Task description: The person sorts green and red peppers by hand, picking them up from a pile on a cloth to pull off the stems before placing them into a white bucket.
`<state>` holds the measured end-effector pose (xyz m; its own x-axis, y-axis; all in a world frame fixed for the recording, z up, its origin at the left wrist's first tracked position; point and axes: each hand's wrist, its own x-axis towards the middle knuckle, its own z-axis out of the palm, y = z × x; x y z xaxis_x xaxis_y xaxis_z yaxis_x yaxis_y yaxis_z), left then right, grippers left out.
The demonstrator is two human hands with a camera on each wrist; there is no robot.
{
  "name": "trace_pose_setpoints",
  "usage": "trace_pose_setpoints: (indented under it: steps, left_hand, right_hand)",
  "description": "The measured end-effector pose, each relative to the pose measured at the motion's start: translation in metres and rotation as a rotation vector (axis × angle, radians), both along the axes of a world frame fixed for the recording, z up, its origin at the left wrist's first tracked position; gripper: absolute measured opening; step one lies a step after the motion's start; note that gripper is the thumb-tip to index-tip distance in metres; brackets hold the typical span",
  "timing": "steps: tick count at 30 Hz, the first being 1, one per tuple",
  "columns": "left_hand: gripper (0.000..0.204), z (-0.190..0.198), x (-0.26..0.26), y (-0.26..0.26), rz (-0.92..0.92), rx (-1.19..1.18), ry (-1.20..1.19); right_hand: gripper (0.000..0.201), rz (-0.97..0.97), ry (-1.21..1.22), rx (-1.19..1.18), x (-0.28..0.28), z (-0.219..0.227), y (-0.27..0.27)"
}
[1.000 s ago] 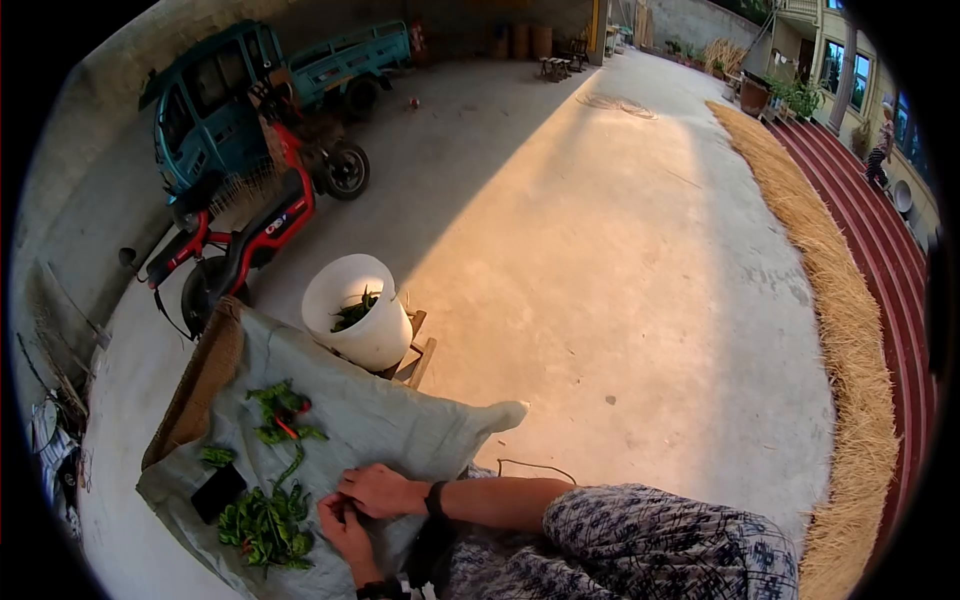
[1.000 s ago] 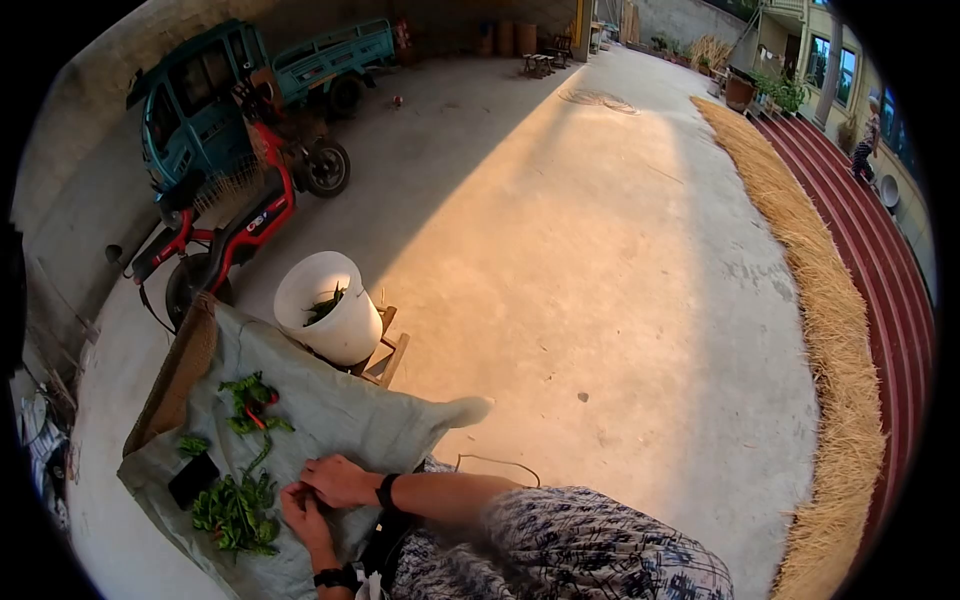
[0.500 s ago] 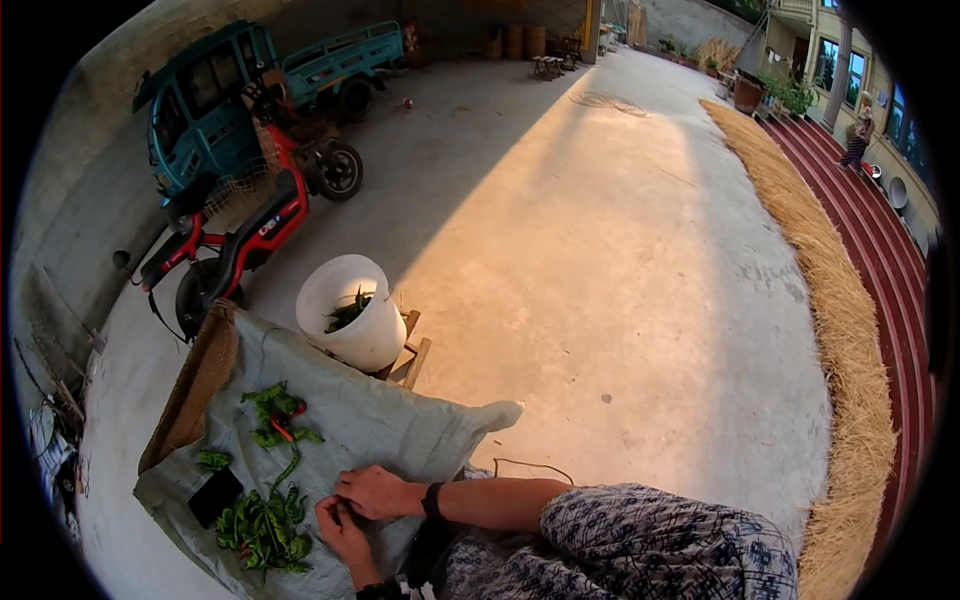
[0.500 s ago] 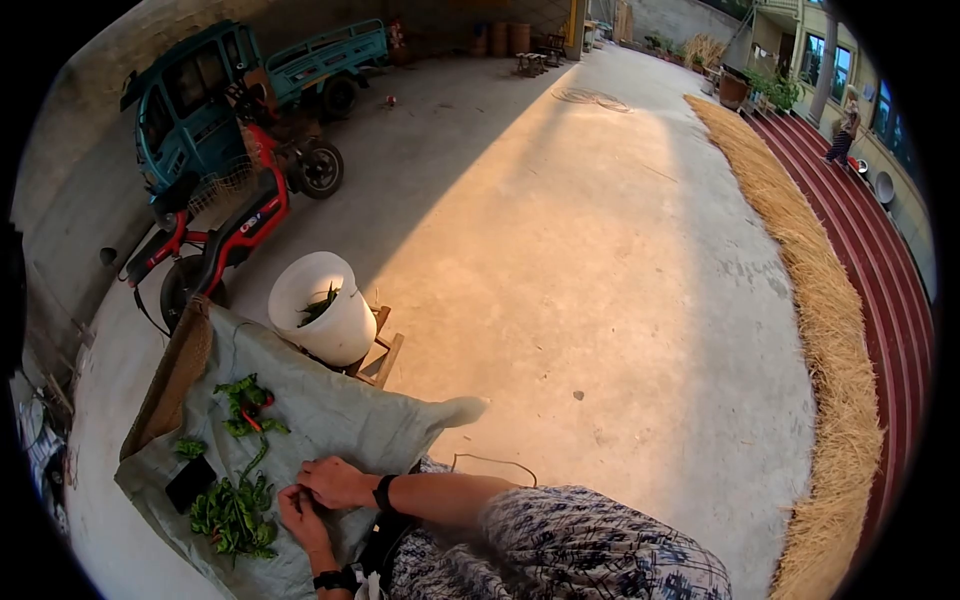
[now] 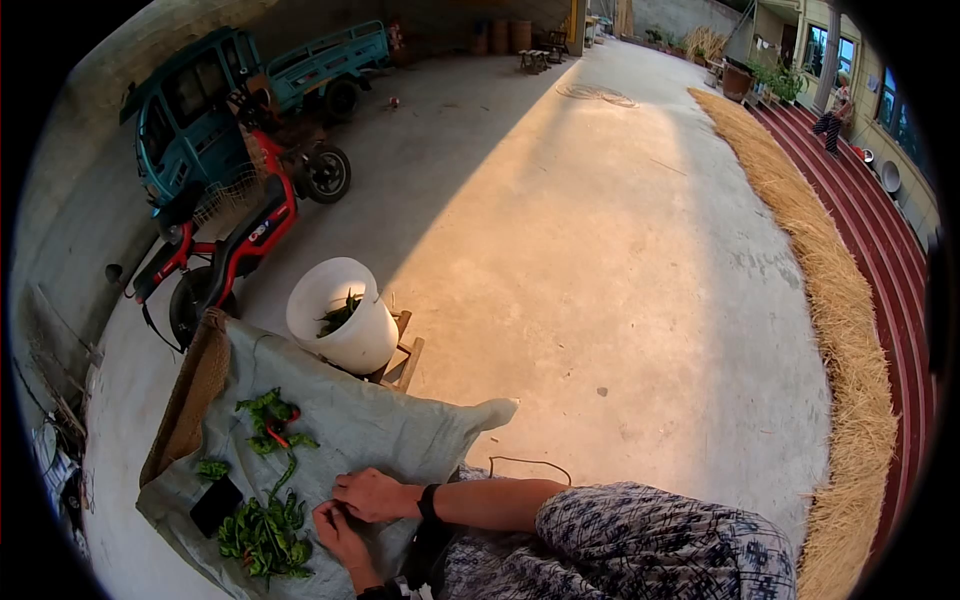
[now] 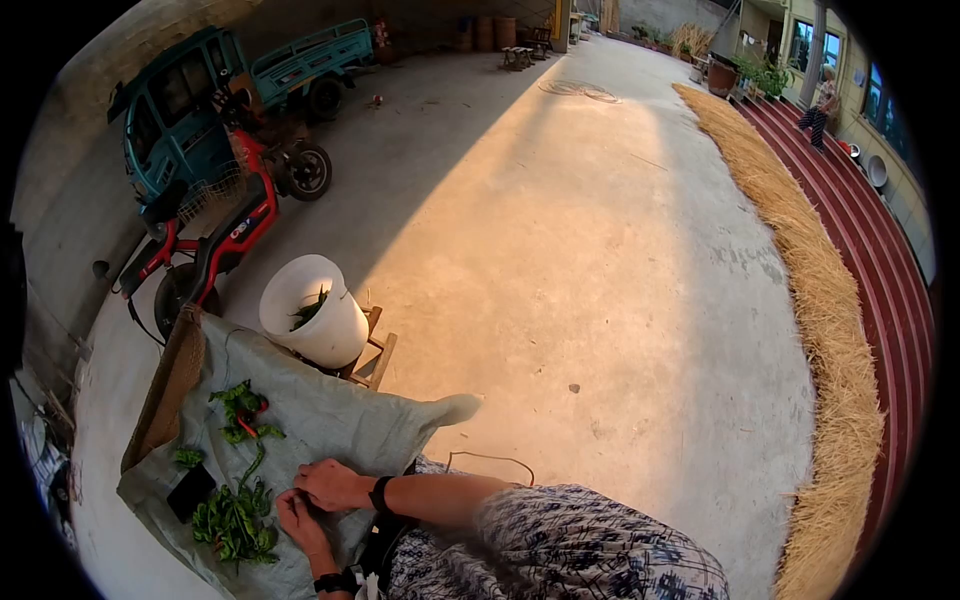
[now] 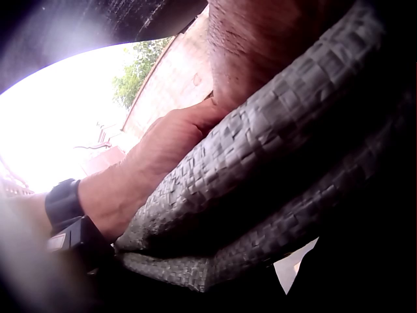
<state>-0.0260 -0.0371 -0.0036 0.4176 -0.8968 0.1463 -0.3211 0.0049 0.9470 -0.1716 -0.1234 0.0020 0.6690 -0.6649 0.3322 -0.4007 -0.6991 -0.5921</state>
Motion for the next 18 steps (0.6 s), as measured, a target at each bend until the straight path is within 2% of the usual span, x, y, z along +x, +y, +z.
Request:
trace_pose_setpoints:
  steps: [18]
  left_hand:
    - [0.019,-0.0006,0.0005,-0.0006,-0.01,-0.031,-0.03]
  right_hand:
    - [0.023,0.014,0.0,0.005,0.0007,-0.001,-0.0015]
